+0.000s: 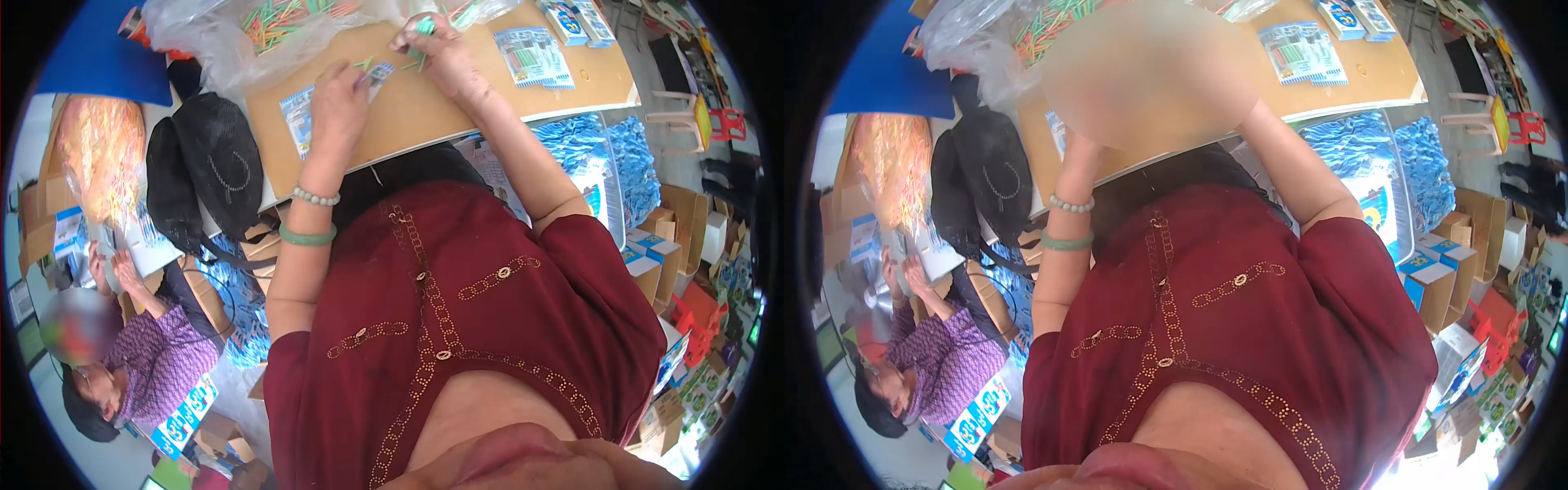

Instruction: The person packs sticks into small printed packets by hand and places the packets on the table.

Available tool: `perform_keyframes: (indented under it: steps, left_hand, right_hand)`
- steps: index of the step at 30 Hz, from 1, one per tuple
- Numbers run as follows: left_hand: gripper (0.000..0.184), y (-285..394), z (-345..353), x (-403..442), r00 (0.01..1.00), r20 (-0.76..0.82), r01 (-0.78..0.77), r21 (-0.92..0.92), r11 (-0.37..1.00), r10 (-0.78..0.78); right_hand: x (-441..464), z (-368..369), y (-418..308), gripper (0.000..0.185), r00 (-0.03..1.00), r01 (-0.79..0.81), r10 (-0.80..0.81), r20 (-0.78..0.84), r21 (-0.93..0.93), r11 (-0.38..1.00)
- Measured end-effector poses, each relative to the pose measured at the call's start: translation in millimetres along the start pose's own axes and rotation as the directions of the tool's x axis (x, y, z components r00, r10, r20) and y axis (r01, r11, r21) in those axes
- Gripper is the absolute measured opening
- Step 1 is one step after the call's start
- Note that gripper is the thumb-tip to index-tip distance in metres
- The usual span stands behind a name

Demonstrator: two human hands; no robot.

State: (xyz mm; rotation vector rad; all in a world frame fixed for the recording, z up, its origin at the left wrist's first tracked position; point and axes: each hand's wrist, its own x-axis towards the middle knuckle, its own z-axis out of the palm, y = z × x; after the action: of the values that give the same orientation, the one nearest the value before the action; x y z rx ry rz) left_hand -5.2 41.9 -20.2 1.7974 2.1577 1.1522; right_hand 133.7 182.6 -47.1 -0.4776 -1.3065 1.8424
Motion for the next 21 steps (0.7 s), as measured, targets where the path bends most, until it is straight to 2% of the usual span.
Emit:
perform_keyframes:
  steps: [1, 3, 4, 5, 6, 7, 8, 9, 10, 11, 12, 13, 14, 15, 17, 18, 21]
  left_hand:
    - [0.014, -3.7, -0.1, 0.0, 1.0, 0.012, -0.02, -0.012, 1.0, 0.02]
    - [0.015, -6.5, -5.8, 0.3, 0.995, -0.097, -0.012, -0.073, 0.997, 0.005]
    - [0.016, -4.3, -10.7, 1.8, 0.994, -0.039, 0.09, -0.18, 0.979, -0.099]
    - [0.017, 2.9, -17.8, 1.1, 0.983, 0.046, 0.185, -0.287, 0.94, -0.179]
    - [0.022, 12.9, -27.7, -2.6, 0.959, 0.114, 0.282, -0.328, 0.901, -0.259]
    - [0.027, 38.9, -38.3, -4.3, 0.959, 0.105, 0.283, -0.416, 0.864, -0.263]
    - [0.031, 37.9, -42.4, -8.8, 0.946, 0.143, 0.325, -0.424, 0.845, -0.291]
    - [0.032, 43.0, -46.4, -10.3, 0.903, 0.184, 0.429, -0.389, 0.815, -0.388]
    - [0.033, 55.3, -47.3, -14.4, 0.891, 0.162, 0.45, -0.43, 0.783, -0.424]
    - [0.038, 35.5, -43.1, -22.2, 0.955, 0.084, 0.291, -0.457, 0.841, -0.284]
    - [0.042, 45.8, -46.4, -19.1, 0.857, 0.19, 0.513, -0.396, 0.762, -0.478]
    - [0.044, 15.2, -28.2, -21.3, 0.921, 0.123, 0.37, -0.578, 0.727, -0.37]
    - [0.043, 17.0, -29.6, -20.8, 0.905, 0.158, 0.414, -0.541, 0.732, -0.395]
    - [0.042, 25.9, -31.6, -20.2, 0.884, 0.179, 0.462, -0.486, 0.742, -0.433]
    - [0.042, 40.0, -14.2, -12.0, 0.897, 0.278, 0.439, -0.489, 0.754, -0.343]
    - [0.042, 48.9, -4.6, -10.7, 0.9, 0.313, 0.427, -0.484, 0.764, -0.304]
    - [0.041, 65.3, 10.7, -7.7, 0.904, 0.373, 0.382, -0.482, 0.789, -0.21]
  right_hand:
    - [-4.4, 1.1, 1.1, 0.011, 1.0, 0.005, -0.002, 0.027, -0.094, 0.996]
    - [-13.4, 5.6, 4.4, 0.015, 0.998, 0.02, -0.002, 0.06, -0.288, 0.957]
    - [-15.3, 7.4, 5.4, 0.016, 0.984, 0.175, -0.164, 0.066, -0.512, 0.841]
    - [-14.5, 8.0, 9.8, 0.017, 0.945, 0.283, -0.311, 0.098, -0.719, 0.634]
    - [-7.8, 0.9, 31.1, 0.021, 0.935, 0.344, -0.34, 0.102, -0.499, 0.796]
    - [-13.3, 2.9, 24.3, 0.017, 0.896, 0.404, -0.41, 0.167, -0.689, 0.602]
    - [-15.4, 8.5, 19.7, 0.015, 0.958, 0.264, -0.25, 0.141, -0.776, 0.573]
    - [-24.0, 17.8, 11.0, 0.019, 0.976, 0.199, -0.2, 0.083, -0.708, 0.678]
    - [-26.7, 19.9, 9.6, 0.021, 0.982, 0.187, -0.154, 0.109, -0.678, 0.711]
    - [-34.8, 24.6, 6.0, 0.024, 0.962, 0.264, -0.232, 0.141, -0.679, 0.685]
    - [-37.9, 30.7, 10.7, 0.027, 0.937, 0.338, -0.297, 0.182, -0.679, 0.652]
    - [-37.4, 30.3, 33.5, 0.026, 0.926, 0.363, -0.317, 0.204, -0.711, 0.602]
    - [-41.6, 31.8, 33.8, 0.022, 0.855, 0.502, -0.423, 0.299, -0.68, 0.534]
    - [-51.0, 38.0, 21.7, 0.02, 0.933, 0.36, -0.186, 0.308, -0.799, 0.481]
    - [-53.3, 45.1, 23.9, 0.018, 0.915, 0.395, -0.314, 0.254, -0.722, 0.567]
    - [-54.4, 42.8, 25.5, 0.018, 0.921, 0.372, -0.318, 0.224, -0.748, 0.549]
    - [-48.2, 36.9, 30.1, 0.019, 0.922, 0.371, -0.335, 0.195, -0.695, 0.616]
